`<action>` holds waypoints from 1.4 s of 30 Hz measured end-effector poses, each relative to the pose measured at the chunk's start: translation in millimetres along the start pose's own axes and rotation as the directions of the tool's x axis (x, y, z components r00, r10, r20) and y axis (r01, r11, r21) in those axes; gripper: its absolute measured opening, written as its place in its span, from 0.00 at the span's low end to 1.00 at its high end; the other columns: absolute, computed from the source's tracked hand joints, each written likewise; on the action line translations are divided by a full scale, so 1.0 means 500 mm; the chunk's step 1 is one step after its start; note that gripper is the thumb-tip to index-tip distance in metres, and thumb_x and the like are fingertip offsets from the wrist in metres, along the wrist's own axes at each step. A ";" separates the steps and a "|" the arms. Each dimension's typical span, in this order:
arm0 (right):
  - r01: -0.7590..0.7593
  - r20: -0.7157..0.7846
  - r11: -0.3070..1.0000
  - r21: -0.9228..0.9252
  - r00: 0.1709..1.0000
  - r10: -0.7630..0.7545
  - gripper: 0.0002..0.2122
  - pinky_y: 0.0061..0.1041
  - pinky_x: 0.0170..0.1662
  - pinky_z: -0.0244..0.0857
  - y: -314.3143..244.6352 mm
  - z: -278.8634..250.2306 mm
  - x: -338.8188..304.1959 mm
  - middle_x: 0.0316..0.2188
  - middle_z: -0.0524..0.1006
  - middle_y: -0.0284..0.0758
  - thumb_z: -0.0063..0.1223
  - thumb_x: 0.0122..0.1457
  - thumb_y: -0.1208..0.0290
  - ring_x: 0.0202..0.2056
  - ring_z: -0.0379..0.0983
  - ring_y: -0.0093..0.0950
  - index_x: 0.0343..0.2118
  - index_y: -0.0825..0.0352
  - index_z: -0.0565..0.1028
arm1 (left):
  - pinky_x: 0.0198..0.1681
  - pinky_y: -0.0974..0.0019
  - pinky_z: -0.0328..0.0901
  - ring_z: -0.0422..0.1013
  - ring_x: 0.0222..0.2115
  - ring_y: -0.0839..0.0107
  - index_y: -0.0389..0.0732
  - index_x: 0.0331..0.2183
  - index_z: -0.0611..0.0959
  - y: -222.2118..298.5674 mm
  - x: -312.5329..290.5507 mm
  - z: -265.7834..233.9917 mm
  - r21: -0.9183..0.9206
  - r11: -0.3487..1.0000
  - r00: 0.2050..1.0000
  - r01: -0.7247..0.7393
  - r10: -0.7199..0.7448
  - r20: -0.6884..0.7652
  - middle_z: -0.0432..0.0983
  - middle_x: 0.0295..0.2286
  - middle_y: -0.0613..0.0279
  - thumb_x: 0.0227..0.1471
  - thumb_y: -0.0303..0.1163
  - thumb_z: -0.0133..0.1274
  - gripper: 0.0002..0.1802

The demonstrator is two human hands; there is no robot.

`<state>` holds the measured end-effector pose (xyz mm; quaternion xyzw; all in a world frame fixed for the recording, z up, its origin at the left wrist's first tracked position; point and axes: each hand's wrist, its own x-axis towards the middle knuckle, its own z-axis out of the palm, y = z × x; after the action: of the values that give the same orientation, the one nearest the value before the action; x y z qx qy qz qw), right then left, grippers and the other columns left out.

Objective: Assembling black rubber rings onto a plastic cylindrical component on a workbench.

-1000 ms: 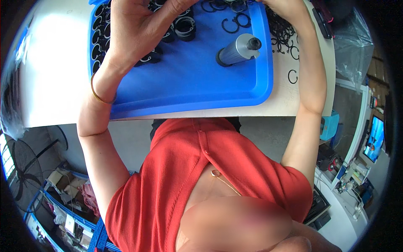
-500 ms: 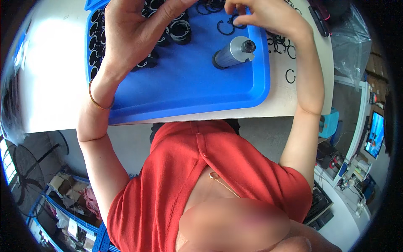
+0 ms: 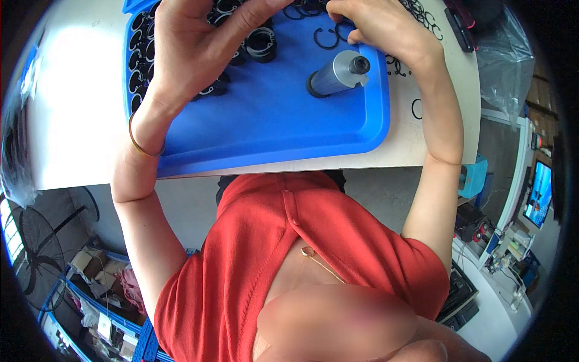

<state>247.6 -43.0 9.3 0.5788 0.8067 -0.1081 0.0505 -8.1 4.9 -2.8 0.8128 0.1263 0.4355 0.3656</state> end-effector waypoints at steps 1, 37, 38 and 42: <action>-0.001 0.007 1.000 -0.005 1.000 0.001 0.06 0.41 0.40 0.71 -0.001 -0.001 0.000 0.27 0.80 0.42 0.59 0.53 0.77 0.36 0.81 0.42 0.33 0.67 0.75 | 0.47 0.64 0.72 0.77 0.41 0.69 0.33 0.45 0.79 -0.013 -0.003 0.000 -0.042 0.999 1.000 -0.016 0.016 -0.001 0.80 0.39 0.54 0.58 0.22 0.60 0.13; 0.060 -0.074 0.402 0.914 0.997 0.021 0.06 0.20 0.32 0.78 -0.020 -0.066 -0.016 0.31 0.81 0.38 0.58 0.63 0.79 0.28 0.82 0.25 0.40 0.73 0.75 | 0.30 0.77 0.67 0.73 0.28 0.82 0.34 0.38 0.82 0.012 0.004 0.015 -0.184 0.701 0.713 0.689 -0.610 0.347 0.83 0.31 0.64 0.66 0.31 0.54 0.09; 0.080 -0.097 0.411 0.908 0.995 0.021 0.06 0.19 0.31 0.77 -0.017 -0.067 -0.016 0.31 0.81 0.37 0.58 0.63 0.79 0.27 0.81 0.24 0.40 0.73 0.76 | 0.30 0.77 0.67 0.73 0.28 0.82 0.34 0.38 0.82 0.012 0.004 0.014 -0.183 0.701 0.713 0.689 -0.610 0.345 0.83 0.31 0.64 0.66 0.31 0.54 0.09; 0.231 -0.243 0.400 0.887 0.970 -0.020 0.05 0.15 0.27 0.75 0.025 -0.054 -0.014 0.29 0.81 0.34 0.58 0.64 0.77 0.24 0.79 0.19 0.41 0.71 0.76 | 0.30 0.77 0.67 0.73 0.28 0.81 0.34 0.38 0.82 0.007 0.005 0.012 -0.229 0.678 0.709 0.698 -0.611 0.353 0.84 0.31 0.62 0.66 0.31 0.54 0.10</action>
<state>263.0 -39.5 35.3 0.4579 0.6605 -0.4750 -0.3584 -2.2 0.9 -1.1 0.6820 0.2856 0.1844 0.6475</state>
